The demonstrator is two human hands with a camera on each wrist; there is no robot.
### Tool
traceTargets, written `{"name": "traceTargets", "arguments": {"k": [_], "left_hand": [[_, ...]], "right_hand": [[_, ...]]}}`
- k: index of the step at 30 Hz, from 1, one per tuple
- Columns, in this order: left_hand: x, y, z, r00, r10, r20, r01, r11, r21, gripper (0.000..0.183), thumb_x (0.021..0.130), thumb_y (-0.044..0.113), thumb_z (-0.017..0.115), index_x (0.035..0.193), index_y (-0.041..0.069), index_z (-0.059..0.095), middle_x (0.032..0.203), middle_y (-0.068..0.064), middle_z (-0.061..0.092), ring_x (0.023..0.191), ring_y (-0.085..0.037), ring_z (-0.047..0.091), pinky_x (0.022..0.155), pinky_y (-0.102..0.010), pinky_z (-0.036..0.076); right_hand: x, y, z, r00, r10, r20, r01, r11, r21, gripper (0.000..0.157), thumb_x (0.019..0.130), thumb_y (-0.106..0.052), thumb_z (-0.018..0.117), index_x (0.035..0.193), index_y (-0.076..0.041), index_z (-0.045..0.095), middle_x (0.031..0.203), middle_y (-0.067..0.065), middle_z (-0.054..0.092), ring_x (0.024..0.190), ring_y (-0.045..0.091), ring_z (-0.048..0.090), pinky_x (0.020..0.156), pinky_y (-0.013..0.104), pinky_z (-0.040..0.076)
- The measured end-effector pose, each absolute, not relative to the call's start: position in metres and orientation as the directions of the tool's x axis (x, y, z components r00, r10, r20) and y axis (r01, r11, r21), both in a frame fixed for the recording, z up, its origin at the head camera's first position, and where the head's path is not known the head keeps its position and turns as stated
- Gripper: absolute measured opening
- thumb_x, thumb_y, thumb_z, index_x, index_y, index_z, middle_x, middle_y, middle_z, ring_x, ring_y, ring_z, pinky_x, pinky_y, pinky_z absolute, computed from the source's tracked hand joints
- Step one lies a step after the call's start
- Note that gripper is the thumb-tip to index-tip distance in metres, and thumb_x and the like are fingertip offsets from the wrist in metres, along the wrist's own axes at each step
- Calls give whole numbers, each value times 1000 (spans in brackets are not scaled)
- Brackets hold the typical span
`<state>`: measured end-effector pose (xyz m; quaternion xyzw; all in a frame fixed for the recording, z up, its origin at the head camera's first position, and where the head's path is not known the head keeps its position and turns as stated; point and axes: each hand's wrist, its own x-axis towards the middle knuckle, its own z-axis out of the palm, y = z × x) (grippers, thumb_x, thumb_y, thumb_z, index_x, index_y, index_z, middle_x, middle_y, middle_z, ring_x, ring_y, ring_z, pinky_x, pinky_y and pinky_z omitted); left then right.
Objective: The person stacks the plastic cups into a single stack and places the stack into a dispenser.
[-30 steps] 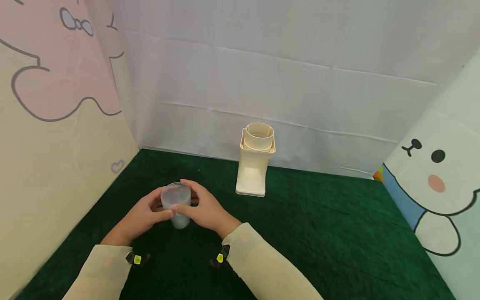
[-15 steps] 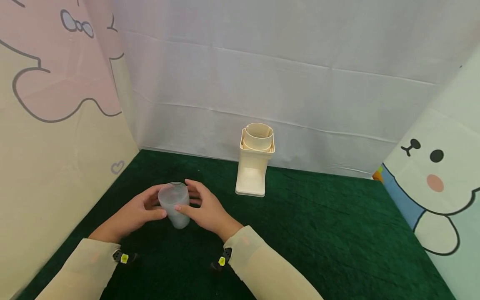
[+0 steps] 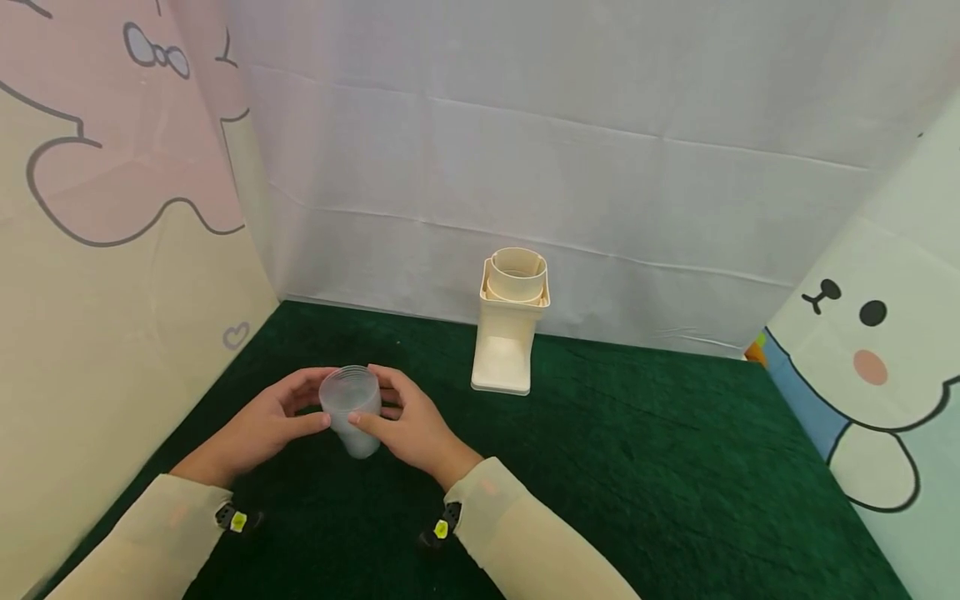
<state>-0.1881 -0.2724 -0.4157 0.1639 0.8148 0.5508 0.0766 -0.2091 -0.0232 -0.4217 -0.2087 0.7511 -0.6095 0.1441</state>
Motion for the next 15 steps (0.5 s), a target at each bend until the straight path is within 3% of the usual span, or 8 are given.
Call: {"name": "traceTargets", "arguments": {"k": [5, 15], "left_hand": [[-187, -268, -413, -940, 336, 58, 185, 360, 915, 56, 103, 22, 66, 152, 12, 43, 150, -15, 48, 137, -43, 43, 101, -64, 46], [-185, -254, -401, -940, 330, 92, 223, 386, 895, 56, 103, 23, 66, 153, 12, 42, 148, -16, 50, 134, -43, 46, 99, -64, 47]], "right_hand": [[-210, -22, -419, -874, -483, 49, -155, 183, -971, 67, 94, -41, 76, 153, -33, 44, 139, -17, 53, 124, 2, 53, 106, 35, 47], [-206, -9, -404, -868, -492, 68, -194, 209, -958, 67, 97, -41, 73, 155, -30, 42, 140, -13, 54, 124, 4, 54, 105, 34, 47]]}}
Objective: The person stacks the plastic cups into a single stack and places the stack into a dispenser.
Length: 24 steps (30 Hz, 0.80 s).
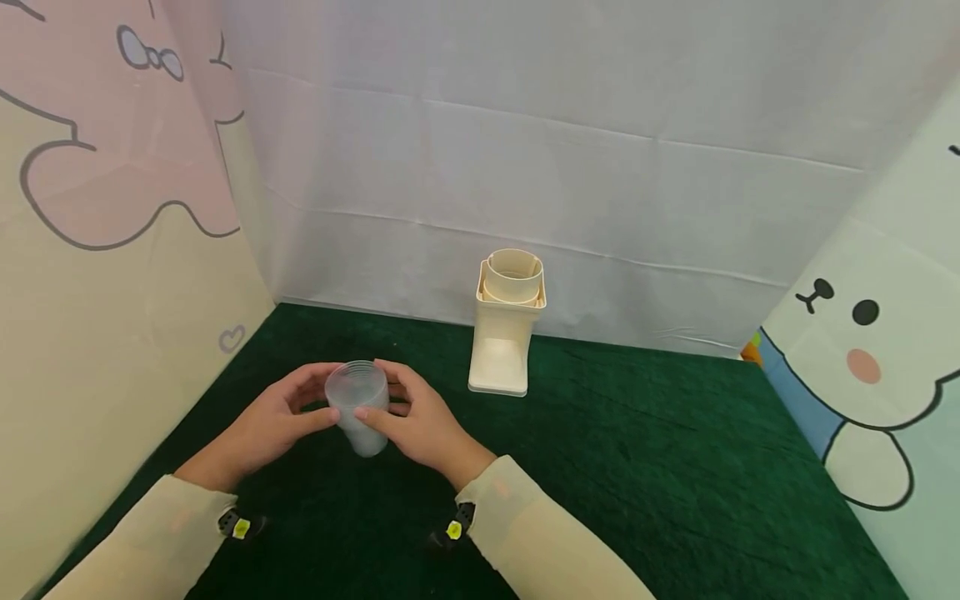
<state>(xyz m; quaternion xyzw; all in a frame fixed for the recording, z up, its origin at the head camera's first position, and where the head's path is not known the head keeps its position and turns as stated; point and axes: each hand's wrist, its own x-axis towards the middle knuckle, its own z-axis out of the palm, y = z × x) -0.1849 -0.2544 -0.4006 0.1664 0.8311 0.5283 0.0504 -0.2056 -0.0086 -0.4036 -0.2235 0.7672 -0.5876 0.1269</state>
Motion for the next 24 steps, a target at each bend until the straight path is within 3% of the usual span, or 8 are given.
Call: {"name": "traceTargets", "arguments": {"k": [16, 24], "left_hand": [[-173, -204, -375, -918, 361, 166, 299, 353, 886, 56, 102, 23, 67, 151, 11, 44, 141, -14, 56, 128, -36, 54, 95, -50, 53], [-175, -173, -363, -900, 408, 151, 297, 323, 899, 58, 101, 27, 68, 152, 12, 43, 142, -13, 55, 131, -33, 54, 101, -50, 51]], "right_hand": [[-193, 42, -376, -839, -530, 126, -275, 212, -938, 64, 102, -35, 66, 159, -24, 36, 145, -1, 53, 130, 13, 54, 109, 38, 44], [-189, 76, -364, -836, -530, 142, -315, 250, -916, 67, 102, -31, 67, 159, -19, 35, 148, 2, 49, 133, 19, 52, 110, 42, 43]]}}
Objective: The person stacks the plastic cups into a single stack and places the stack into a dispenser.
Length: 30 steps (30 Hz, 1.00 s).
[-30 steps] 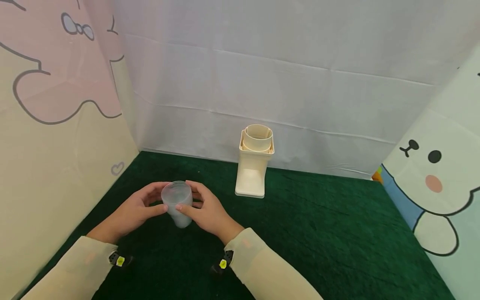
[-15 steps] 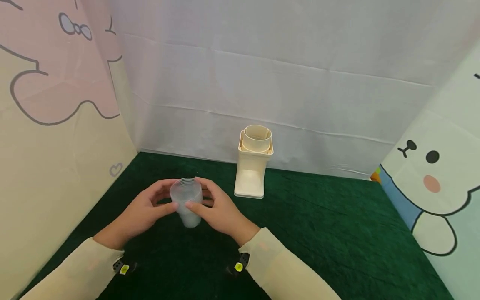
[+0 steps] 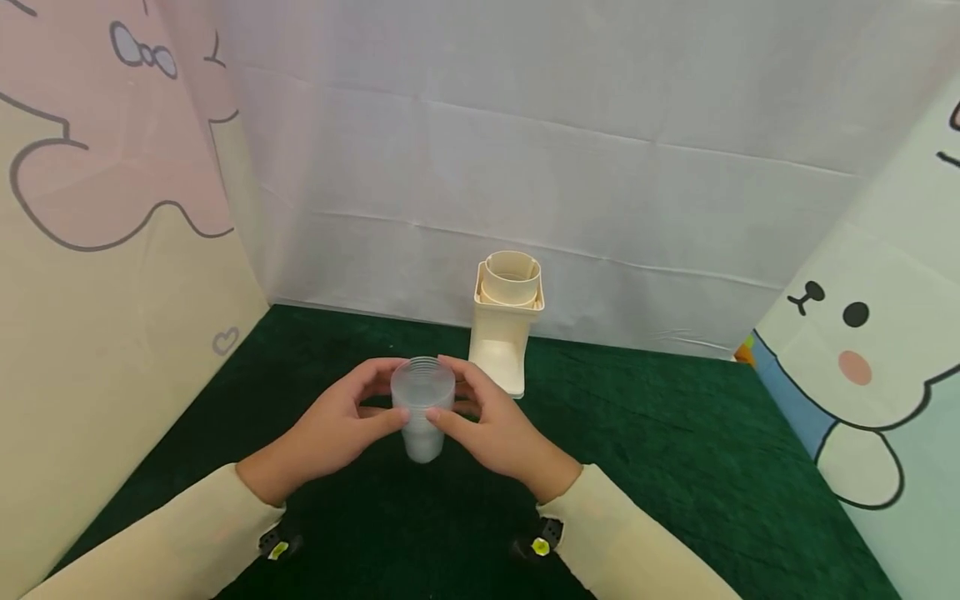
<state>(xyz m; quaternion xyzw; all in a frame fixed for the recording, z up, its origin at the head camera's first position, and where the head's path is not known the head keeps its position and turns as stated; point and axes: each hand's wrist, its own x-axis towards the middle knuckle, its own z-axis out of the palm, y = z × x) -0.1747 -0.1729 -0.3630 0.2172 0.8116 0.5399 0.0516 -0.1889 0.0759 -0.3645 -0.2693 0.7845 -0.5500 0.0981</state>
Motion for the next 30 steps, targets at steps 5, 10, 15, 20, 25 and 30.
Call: {"name": "traceTargets", "arguments": {"k": [5, 10, 15, 20, 25, 30], "left_hand": [[-182, -152, -361, -892, 436, 118, 274, 313, 910, 61, 101, 28, 69, 152, 11, 40, 143, -12, 53, 132, -31, 53, 102, -48, 50], [-190, -134, -359, -893, 441, 94, 259, 332, 907, 62, 100, 29, 70, 152, 14, 39, 142, -8, 53, 130, -27, 55, 101, -45, 51], [-201, -119, -354, -893, 442, 84, 262, 360, 895, 64, 100, 31, 69, 153, 13, 38, 143, -8, 53, 131, -28, 54, 102, -48, 50], [-212, -107, -348, -894, 434, 109, 277, 345, 897, 62, 101, 30, 68, 153, 13, 39, 147, -9, 50, 134, -28, 51, 105, -50, 48], [-222, -98, -341, -897, 415, 151, 305, 337, 891, 61, 101, 33, 67, 153, 13, 40, 150, -8, 49, 136, -28, 50, 107, -53, 46], [-233, -90, -330, -894, 413, 175, 327, 330, 886, 61, 102, 35, 65, 154, 14, 39, 150, -7, 48, 137, -27, 49, 107, -54, 44]], "right_hand": [[-189, 96, -360, -846, -514, 145, -340, 311, -888, 69, 101, -30, 68, 159, -17, 34, 149, 3, 48, 135, 25, 51, 110, 48, 43], [-193, 111, -359, -855, -497, 150, -360, 359, -861, 71, 100, -31, 69, 160, -16, 32, 151, 5, 46, 134, 27, 51, 108, 50, 44], [-201, 124, -354, -872, -472, 131, -339, 387, -858, 70, 100, -30, 69, 160, -18, 33, 152, 7, 45, 133, 28, 53, 107, 55, 44], [-211, 133, -342, -885, -453, 110, -320, 420, -849, 72, 101, -31, 68, 161, -17, 30, 152, 8, 45, 131, 30, 55, 105, 55, 46], [-221, 139, -331, -892, -437, 117, -324, 435, -840, 72, 101, -37, 67, 161, -21, 31, 149, 8, 48, 130, 32, 56, 102, 54, 49], [-228, 143, -317, -897, -419, 139, -336, 443, -831, 75, 101, -39, 66, 162, -18, 28, 152, 11, 45, 135, 34, 52, 106, 57, 44]]}}
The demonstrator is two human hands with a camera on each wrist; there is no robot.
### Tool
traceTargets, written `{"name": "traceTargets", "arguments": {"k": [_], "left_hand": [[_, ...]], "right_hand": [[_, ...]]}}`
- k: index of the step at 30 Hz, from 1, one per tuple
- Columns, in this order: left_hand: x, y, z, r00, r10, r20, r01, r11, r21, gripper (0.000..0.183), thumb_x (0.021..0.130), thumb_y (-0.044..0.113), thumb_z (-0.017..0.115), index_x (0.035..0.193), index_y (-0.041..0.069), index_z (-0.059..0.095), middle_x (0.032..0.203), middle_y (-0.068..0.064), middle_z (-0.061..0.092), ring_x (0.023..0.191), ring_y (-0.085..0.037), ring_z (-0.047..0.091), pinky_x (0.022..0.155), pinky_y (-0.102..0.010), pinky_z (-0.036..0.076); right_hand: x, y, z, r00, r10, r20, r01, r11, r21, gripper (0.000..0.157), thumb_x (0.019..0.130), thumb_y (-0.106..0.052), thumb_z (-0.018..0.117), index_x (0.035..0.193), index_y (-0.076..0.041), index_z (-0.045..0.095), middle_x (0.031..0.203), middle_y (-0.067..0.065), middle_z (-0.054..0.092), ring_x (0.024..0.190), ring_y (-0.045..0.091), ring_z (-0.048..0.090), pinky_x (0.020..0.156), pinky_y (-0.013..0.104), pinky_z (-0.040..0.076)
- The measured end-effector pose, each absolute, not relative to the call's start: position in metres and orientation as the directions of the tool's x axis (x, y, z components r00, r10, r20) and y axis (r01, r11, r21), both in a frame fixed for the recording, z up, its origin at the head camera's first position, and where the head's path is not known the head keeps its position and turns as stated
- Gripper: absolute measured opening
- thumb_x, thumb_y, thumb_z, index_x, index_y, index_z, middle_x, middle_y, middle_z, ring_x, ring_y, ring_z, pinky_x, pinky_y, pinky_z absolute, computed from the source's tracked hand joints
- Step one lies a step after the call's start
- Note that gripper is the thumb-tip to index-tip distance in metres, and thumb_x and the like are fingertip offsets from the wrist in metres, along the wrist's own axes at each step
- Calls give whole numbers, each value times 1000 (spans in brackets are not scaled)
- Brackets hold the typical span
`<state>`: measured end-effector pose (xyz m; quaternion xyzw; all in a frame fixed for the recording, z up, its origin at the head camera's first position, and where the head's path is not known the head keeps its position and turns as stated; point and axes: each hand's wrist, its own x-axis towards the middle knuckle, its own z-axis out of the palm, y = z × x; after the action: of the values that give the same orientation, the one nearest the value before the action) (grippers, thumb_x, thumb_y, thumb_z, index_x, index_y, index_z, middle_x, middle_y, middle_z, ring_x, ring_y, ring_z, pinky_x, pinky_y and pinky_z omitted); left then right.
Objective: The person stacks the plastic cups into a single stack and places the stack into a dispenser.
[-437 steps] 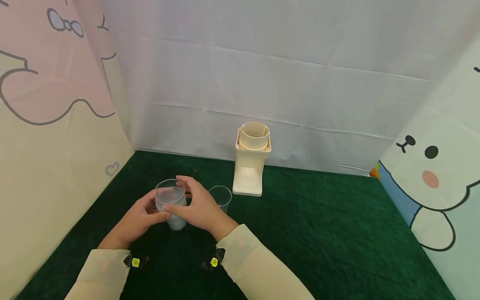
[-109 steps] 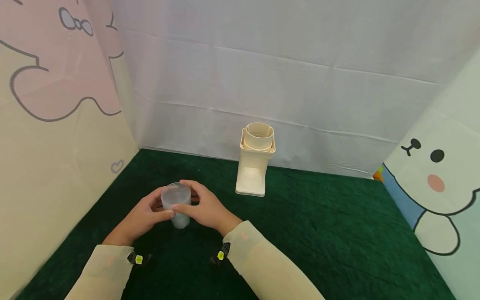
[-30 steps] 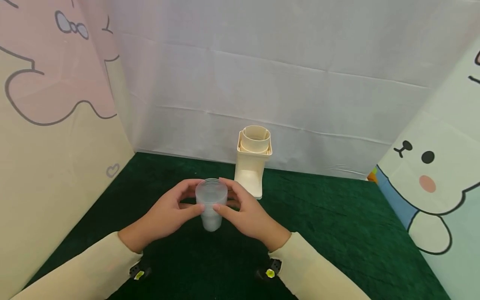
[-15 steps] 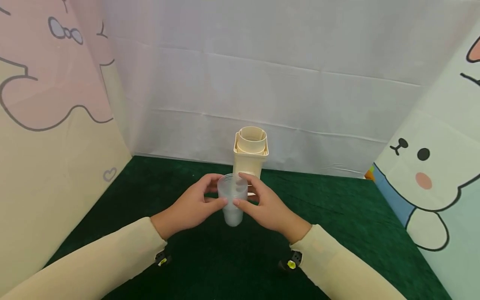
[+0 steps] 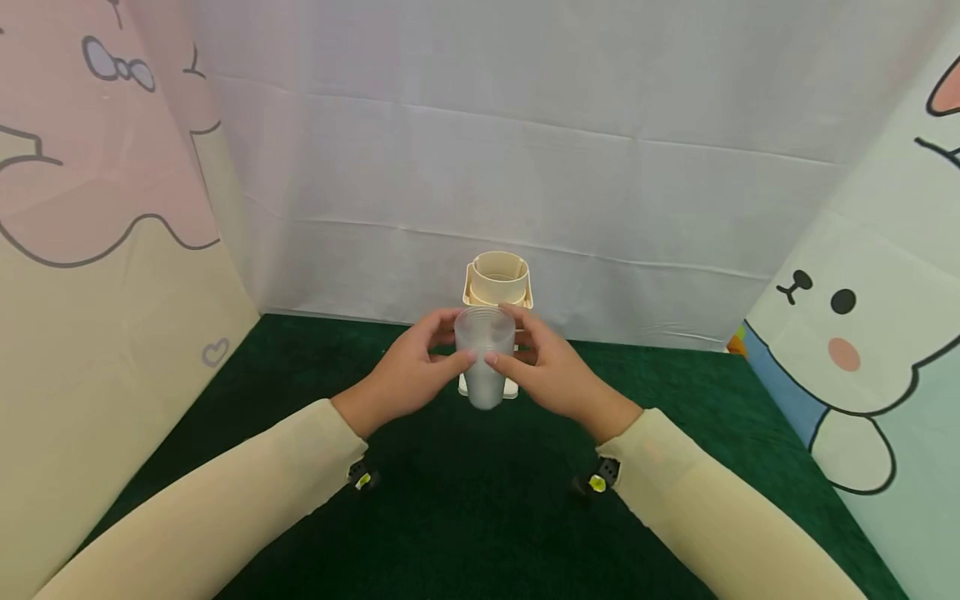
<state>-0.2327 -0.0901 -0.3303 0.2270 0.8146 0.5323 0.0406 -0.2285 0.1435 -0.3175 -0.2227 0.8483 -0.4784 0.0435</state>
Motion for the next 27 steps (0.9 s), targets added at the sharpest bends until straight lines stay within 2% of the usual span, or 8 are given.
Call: {"name": "traceTargets", "arguments": {"k": [7, 14, 27], "left_hand": [[-249, -80, -306, -880, 410, 239, 379, 303, 875, 64, 103, 36, 63, 156, 13, 35, 150, -7, 47, 136, -27, 47, 110, -53, 42], [-265, -67, -284, -867, 389, 311, 433, 282, 856, 64, 104, 37, 61, 157, 12, 35, 151, -5, 46, 135, -23, 49, 109, -49, 43], [-289, -54, -264, -866, 343, 364, 475, 336, 813, 60, 107, 40, 53, 157, 14, 36, 151, -3, 47, 135, -21, 48, 111, -47, 41]], "right_hand": [[-243, 147, -290, -904, -396, 157, -331, 421, -845, 78, 101, -41, 66, 162, -18, 24, 155, 10, 40, 138, 34, 47, 109, 59, 41], [-258, 152, -271, -904, -367, 219, -362, 384, -849, 75, 103, -34, 64, 163, -17, 23, 156, 10, 39, 138, 31, 47, 107, 56, 44], [-278, 151, -246, -931, -268, 246, -348, 463, -815, 78, 101, -44, 63, 163, -16, 25, 156, 9, 41, 138, 29, 47, 106, 56, 44]]}}
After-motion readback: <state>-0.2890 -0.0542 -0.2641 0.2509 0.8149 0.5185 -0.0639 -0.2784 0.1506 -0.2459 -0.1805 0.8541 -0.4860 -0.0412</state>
